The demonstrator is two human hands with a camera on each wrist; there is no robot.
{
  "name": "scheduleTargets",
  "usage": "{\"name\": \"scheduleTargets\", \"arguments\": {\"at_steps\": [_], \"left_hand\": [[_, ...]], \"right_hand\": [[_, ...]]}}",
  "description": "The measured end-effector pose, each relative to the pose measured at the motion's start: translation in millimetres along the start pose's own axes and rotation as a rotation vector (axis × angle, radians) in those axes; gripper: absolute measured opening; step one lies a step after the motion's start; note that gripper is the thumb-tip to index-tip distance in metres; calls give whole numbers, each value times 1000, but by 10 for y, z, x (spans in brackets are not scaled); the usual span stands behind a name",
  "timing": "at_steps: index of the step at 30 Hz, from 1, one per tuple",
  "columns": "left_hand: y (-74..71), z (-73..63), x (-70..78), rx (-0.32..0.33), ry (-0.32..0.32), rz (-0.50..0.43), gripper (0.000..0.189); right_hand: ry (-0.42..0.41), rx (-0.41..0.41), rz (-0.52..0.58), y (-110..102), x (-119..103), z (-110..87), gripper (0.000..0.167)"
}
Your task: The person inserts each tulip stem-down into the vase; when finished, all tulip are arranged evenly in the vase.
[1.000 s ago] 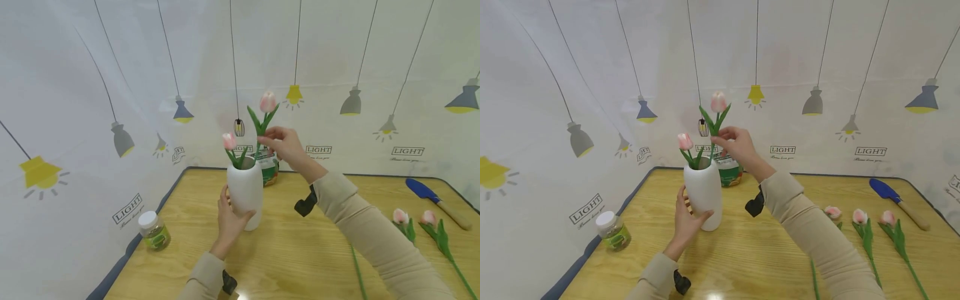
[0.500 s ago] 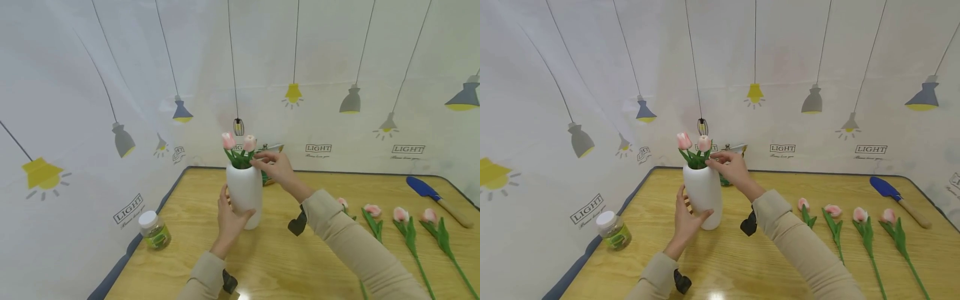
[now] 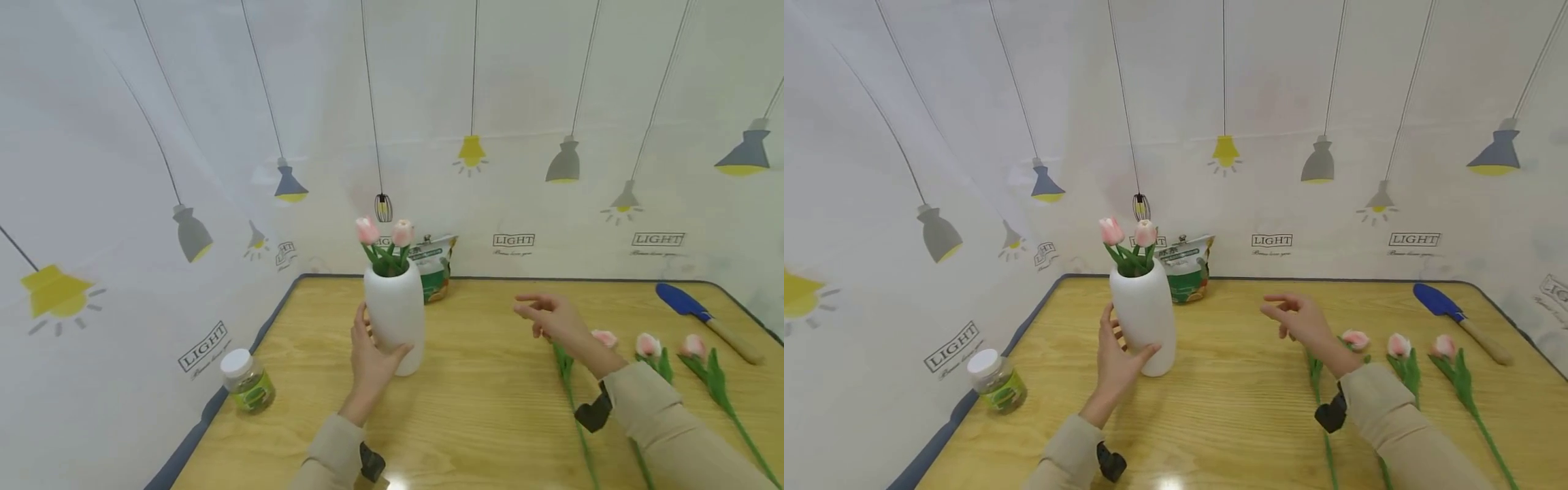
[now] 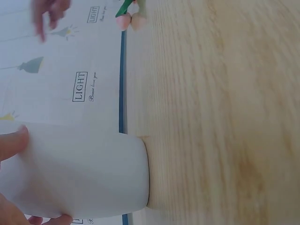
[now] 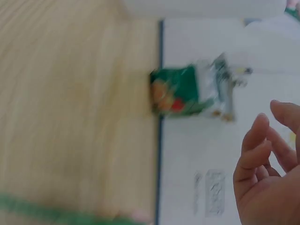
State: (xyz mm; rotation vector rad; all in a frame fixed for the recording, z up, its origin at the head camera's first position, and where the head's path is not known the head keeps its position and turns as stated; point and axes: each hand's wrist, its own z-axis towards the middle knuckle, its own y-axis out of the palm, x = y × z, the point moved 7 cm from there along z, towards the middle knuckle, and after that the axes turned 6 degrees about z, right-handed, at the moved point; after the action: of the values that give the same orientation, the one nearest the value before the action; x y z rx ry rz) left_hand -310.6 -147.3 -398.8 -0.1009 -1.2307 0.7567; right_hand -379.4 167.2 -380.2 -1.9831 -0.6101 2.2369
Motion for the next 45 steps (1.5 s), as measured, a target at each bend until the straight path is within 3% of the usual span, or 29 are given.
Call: {"name": "scheduleTargets", "arguments": {"at_steps": [6,11,16,25,29,37,45], "left_hand": [[-27,-16,-7,-5,-6,10,102],[-9,-18,-17,-2,12,14,102],[0,-15,-18,0,21,10,102],[-14,-22,-9,-4,30,-1,102],[-9,-17,0,-4,29,4,102],[-17,-14,-3,10,28,8,103],[11,-1,-38,3,16,27,103]], "right_hand": [[76,27,-240,-378,627,-262,48],[135,31,-424,-500,893,-411,33],[107,2,-479,-411,970,-433,23],[65,-7,-579,-85,754,-542,19],[92,-10,-521,-47,752,-552,14],[130,-94,-225,10,885,-523,19],[84,-130,-86,-20,775,-450,28]]}}
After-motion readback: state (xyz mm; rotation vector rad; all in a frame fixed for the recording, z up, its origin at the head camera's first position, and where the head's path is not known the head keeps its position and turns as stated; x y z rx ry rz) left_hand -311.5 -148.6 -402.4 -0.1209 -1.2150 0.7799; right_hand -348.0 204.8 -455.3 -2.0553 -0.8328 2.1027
